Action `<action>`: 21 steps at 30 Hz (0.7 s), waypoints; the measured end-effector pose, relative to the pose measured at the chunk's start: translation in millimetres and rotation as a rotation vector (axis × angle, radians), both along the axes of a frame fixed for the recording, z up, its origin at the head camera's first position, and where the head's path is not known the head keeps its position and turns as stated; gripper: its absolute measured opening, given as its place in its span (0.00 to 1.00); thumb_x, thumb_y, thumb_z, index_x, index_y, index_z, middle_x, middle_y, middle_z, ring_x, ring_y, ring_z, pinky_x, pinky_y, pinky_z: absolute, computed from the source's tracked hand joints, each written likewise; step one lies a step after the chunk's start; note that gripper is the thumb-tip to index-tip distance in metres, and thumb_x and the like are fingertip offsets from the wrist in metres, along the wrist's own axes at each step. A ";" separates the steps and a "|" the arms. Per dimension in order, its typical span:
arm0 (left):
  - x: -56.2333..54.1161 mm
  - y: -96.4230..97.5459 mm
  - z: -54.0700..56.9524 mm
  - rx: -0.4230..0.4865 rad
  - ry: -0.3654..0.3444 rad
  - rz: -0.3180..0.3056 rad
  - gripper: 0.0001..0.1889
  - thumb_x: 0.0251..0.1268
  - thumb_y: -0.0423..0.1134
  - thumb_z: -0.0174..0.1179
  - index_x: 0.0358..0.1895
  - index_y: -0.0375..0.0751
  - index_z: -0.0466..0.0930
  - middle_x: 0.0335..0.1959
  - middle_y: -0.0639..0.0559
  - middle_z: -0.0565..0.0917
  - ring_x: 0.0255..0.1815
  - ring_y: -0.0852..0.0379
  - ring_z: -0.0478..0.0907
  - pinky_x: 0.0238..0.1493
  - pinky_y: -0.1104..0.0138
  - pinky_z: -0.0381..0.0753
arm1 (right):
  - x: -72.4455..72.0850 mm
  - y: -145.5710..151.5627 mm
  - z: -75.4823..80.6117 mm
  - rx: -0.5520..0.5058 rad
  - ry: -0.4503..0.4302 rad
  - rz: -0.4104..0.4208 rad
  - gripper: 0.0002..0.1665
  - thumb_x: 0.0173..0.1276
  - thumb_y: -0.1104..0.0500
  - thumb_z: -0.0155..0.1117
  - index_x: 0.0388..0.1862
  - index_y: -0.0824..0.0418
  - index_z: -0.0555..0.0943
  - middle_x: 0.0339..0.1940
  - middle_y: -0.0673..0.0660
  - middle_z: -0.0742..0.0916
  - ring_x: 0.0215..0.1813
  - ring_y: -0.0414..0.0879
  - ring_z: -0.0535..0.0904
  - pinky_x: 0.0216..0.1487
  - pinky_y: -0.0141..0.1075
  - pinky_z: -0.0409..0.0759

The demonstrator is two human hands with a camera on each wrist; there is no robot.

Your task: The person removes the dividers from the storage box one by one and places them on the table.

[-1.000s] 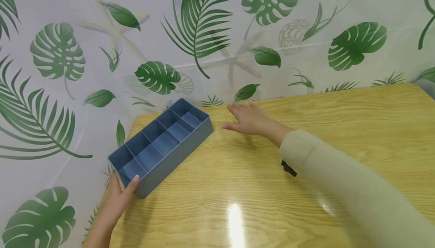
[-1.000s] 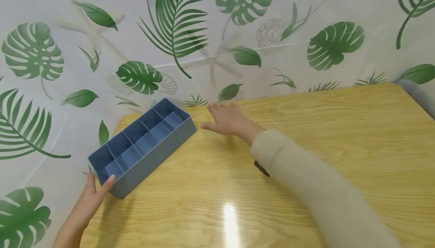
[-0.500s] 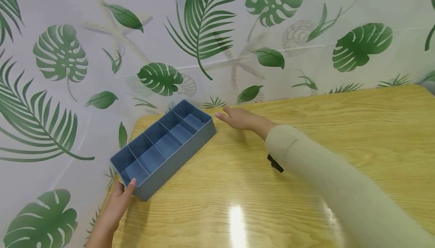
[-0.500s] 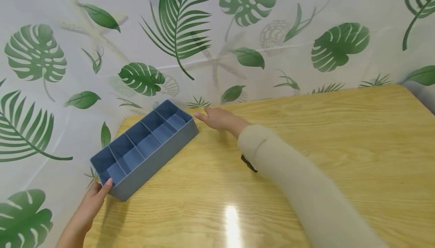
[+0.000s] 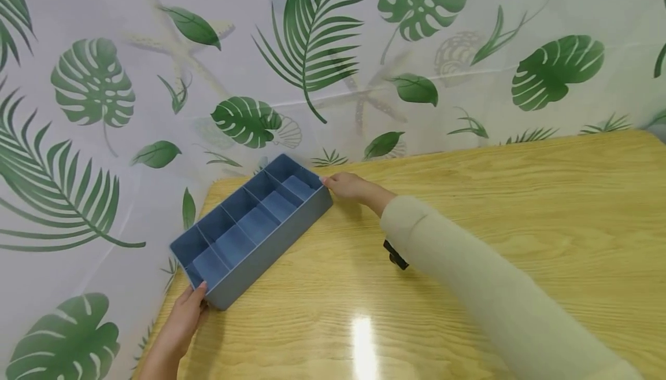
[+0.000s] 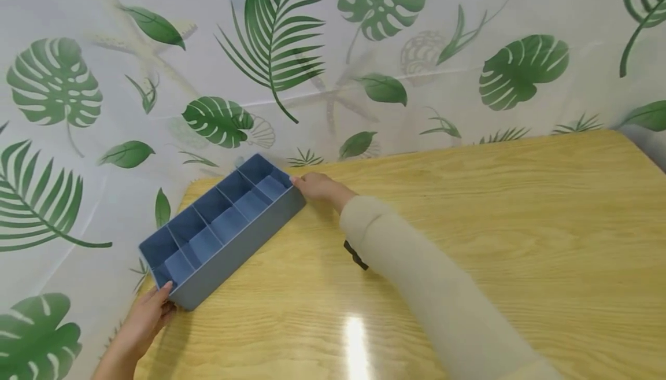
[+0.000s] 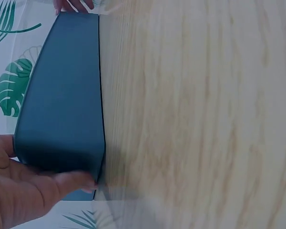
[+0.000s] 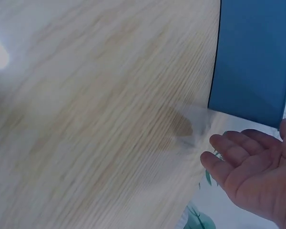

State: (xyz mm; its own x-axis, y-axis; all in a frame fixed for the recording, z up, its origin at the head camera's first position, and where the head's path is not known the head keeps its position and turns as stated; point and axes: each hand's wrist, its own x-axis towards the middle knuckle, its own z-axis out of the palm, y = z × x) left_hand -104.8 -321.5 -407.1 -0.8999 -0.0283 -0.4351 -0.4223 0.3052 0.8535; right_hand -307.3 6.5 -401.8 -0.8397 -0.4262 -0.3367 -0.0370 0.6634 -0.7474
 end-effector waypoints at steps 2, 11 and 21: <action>-1.2 2.3 -2.1 0.094 0.026 0.014 0.31 0.77 0.40 0.24 0.67 0.17 0.27 0.68 0.17 0.39 0.70 0.28 0.38 0.68 0.47 0.47 | -0.9 -3.0 0.4 0.001 -0.004 -0.013 0.36 0.77 0.43 0.32 0.72 0.66 0.58 0.72 0.62 0.65 0.73 0.57 0.57 0.71 0.47 0.58; -3.7 6.5 -4.2 0.088 0.026 0.060 0.29 0.71 0.33 0.25 0.64 0.09 0.34 0.65 0.13 0.46 0.68 0.29 0.45 0.64 0.51 0.57 | -1.7 -9.2 0.1 -0.103 -0.046 -0.139 0.19 0.72 0.57 0.38 0.20 0.57 0.65 0.22 0.51 0.73 0.22 0.41 0.66 0.27 0.32 0.67; -1.9 6.7 -4.8 -0.042 0.030 0.125 0.28 0.65 0.31 0.28 0.62 0.07 0.45 0.61 0.12 0.56 0.61 0.38 0.64 0.44 0.71 0.78 | -1.1 -14.3 6.5 -0.092 -0.096 -0.163 0.22 0.62 0.70 0.44 0.12 0.54 0.54 0.10 0.46 0.58 0.12 0.37 0.50 0.15 0.29 0.54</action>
State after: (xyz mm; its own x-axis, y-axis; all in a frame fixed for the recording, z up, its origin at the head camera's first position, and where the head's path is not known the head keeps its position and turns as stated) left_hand -106.7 -314.8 -411.9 -0.9011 -0.1583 -0.4038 -0.4333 0.2878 0.8541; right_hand -308.4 -7.8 -395.3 -0.8660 -0.3202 -0.3840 0.1390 0.5836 -0.8001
